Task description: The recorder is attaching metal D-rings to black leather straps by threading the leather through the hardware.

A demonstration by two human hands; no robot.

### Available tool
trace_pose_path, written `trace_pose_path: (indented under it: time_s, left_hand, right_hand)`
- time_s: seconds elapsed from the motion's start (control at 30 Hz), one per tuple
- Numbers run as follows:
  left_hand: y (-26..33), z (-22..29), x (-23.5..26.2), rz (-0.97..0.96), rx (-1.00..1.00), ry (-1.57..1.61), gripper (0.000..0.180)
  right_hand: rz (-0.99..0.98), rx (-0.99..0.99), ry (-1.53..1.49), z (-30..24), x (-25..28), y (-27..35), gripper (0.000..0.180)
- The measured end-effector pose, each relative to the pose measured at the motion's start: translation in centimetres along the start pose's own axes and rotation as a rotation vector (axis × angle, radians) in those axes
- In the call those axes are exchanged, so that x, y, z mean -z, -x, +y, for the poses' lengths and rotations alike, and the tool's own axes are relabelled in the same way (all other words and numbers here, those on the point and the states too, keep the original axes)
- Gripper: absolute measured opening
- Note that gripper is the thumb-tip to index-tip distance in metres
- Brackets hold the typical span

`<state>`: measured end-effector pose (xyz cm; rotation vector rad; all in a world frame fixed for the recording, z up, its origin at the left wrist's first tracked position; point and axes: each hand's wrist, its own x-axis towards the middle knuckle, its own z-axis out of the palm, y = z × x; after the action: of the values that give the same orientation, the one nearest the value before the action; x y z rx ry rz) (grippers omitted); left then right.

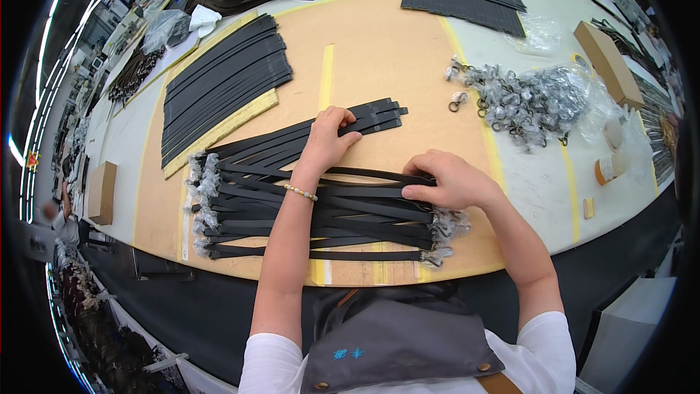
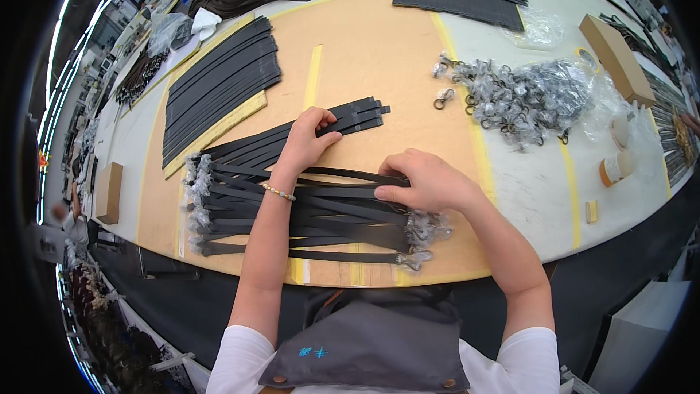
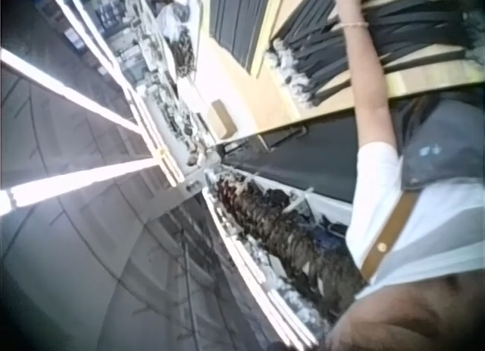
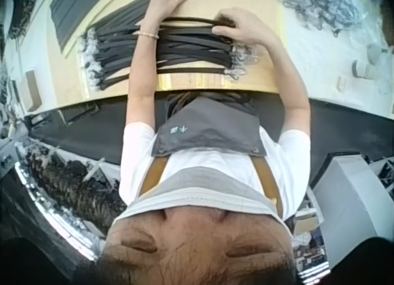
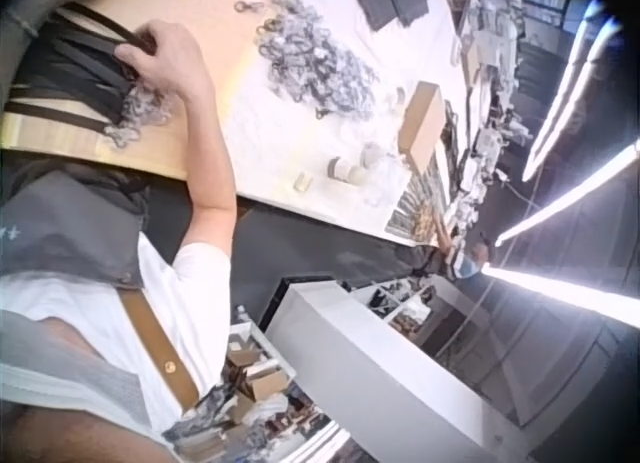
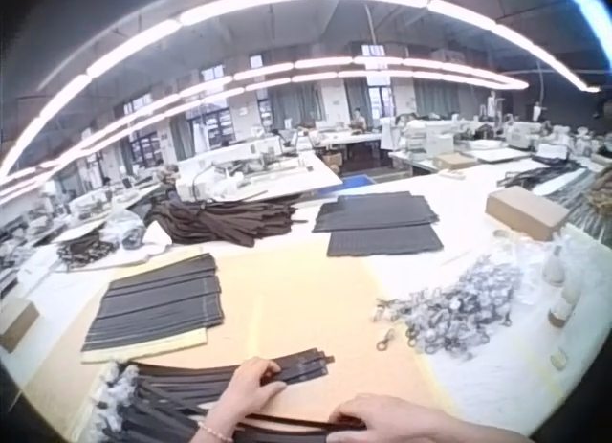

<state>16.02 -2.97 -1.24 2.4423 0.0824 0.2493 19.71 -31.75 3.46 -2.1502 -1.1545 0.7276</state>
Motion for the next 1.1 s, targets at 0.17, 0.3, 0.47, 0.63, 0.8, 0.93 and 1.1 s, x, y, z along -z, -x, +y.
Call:
trace_pose_path:
  time_s: [0.17,0.3,0.47,0.63,0.8,0.93,1.1]
  left_hand:
    - [-0.6,-0.1,-0.6,-0.01,-0.086,-0.118,0.028]
    - [-1.2,0.2,-1.0,0.043,-0.261,-0.176,0.029]
    - [-0.6,1.6,1.1,-0.07,-0.009,0.295,0.025]
    - [0.5,5.4,1.2,-0.142,-0.145,0.495,0.027]
    - [2.1,5.9,0.6,-0.126,-0.101,0.679,0.025]
    - [2.7,6.3,0.8,-0.169,-0.103,0.739,0.025]
    - [3.1,7.0,0.7,-0.179,-0.167,0.683,0.026]
  right_hand:
    - [0.747,0.018,-0.034,7.0,1.4,-2.2,0.029]
    - [0.977,0.082,0.424,13.6,1.9,-3.7,0.023]
    - [0.679,-0.193,0.267,8.4,1.6,-2.6,0.02]
    - [0.491,-0.16,-0.312,5.2,0.4,-3.1,0.016]
    - [0.236,0.199,-1.252,3.7,-0.4,-2.4,0.023]
    - [0.168,0.168,-1.38,2.9,-0.8,-2.5,0.019]
    - [0.09,0.204,-1.52,2.8,-1.3,-2.4,0.017]
